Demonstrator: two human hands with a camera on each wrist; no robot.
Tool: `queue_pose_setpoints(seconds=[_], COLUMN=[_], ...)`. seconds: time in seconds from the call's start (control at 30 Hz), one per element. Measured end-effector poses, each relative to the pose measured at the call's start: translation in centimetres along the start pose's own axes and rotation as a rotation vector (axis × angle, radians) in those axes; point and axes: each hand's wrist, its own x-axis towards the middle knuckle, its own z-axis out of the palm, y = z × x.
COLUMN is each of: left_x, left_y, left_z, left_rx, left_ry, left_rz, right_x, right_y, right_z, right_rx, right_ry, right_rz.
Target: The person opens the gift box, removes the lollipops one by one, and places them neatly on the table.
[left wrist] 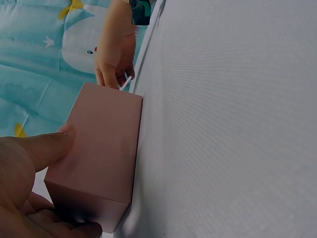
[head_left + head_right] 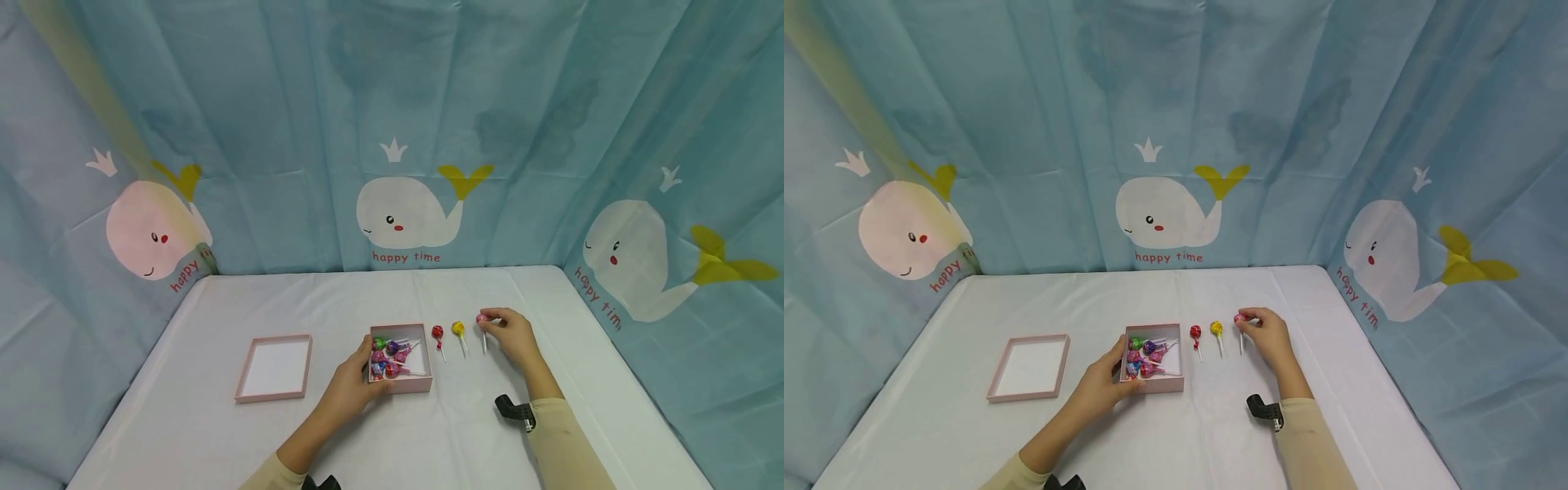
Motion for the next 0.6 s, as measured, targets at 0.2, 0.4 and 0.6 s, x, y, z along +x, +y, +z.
queue_pose_setpoints(seconds=[0.2, 0.4, 0.6], left_x=[-0.1, -0.2, -0.1], left_y=[0.3, 0.4, 0.2], left_z=[0.2, 0.2, 0.0], left_rx=[0.001, 0.002, -0.001], left_ry=[-0.002, -0.003, -0.001], left_rz=[-0.008, -0.016, -0.021], right_x=[0.1, 0.2, 0.2], right_y=[0.9, 1.3, 1.2], right_z=[0.4, 0.9, 1.0], right_rx=[-0.071, -0.102, -0.117], right_ry=[-0.007, -0.011, -0.022], right_rz=[-0.004, -0.034, -0.053])
